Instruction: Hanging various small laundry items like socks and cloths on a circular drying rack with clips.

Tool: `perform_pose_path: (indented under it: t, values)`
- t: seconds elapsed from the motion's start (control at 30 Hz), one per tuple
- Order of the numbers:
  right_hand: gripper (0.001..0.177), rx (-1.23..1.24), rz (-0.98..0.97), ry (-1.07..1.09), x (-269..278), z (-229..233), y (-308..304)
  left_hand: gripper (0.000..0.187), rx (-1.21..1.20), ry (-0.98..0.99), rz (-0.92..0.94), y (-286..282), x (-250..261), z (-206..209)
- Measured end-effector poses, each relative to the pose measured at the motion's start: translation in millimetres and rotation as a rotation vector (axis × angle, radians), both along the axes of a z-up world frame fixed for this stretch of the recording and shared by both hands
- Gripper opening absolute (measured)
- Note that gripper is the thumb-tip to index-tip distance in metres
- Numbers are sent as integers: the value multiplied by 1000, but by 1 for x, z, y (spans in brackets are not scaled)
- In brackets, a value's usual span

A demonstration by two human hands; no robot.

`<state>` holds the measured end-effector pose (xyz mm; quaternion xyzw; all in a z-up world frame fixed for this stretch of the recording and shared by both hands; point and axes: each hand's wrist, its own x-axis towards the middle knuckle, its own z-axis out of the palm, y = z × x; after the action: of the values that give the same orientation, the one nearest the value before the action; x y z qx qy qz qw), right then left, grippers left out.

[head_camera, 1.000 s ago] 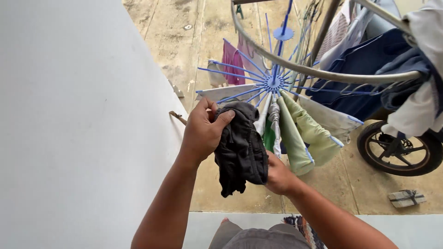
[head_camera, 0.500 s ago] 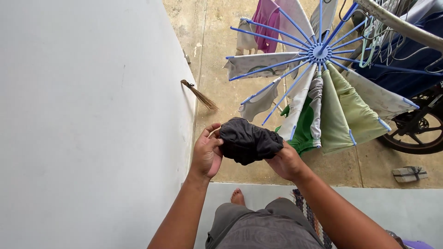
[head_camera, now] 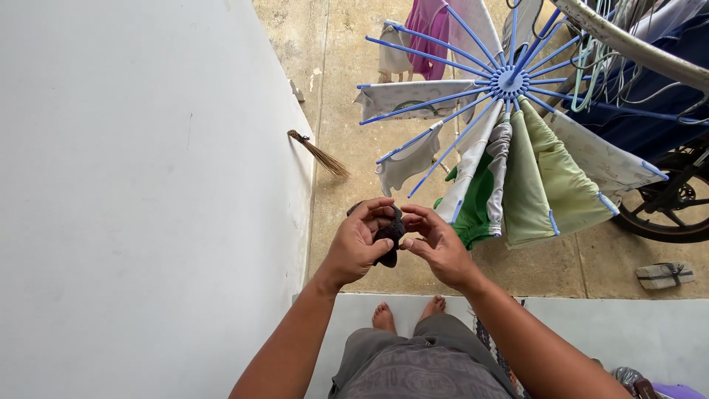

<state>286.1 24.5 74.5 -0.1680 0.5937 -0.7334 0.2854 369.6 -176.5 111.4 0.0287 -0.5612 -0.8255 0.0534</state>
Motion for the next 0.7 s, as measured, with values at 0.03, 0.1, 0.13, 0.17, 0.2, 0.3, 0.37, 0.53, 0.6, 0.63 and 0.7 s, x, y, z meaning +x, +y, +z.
perform_pose_path:
  t: [0.03, 0.1, 0.13, 0.17, 0.2, 0.3, 0.37, 0.53, 0.6, 0.63, 0.7]
  values:
    - [71, -4, -1, -7, 0, 3, -2, 78, -4, -7, -1, 6, -3, 1]
    - [38, -55, 5, -28, -3, 10, -4, 62, -175, -44, 1, 21, -10, 4]
    - [38, -60, 9, -31, -4, 6, 1, 62, -180, -48, 5, 24, -12, 2]
    - [33, -35, -10, -85, -8, 4, 4, 56, -282, -63, 49, 25, -14, 0]
    - [27, -10, -29, -140, -11, 1, 7, 50, -384, -79, 94, 27, -17, 0]
    - [11, -26, -67, -249, -27, -47, 30, 33, -633, -110, 256, 36, -24, 1]
    - [8, -4, -82, -278, -42, -81, 47, 26, -700, -163, 363, 35, -26, 0]
    - [11, 499, 136, 104, -67, -96, 77, 24, -677, -272, 484, 42, -25, 6]
    - [48, 750, 344, 469, -63, -44, 70, 38, -604, -226, 318, 49, -23, 23]
    - [48, 749, 351, 463, -59, -24, 60, 38, -604, -235, 319, 53, -24, 23]
    - [75, 397, 347, 434, -54, 15, 41, 44, -638, -168, 223, 58, -26, 22]
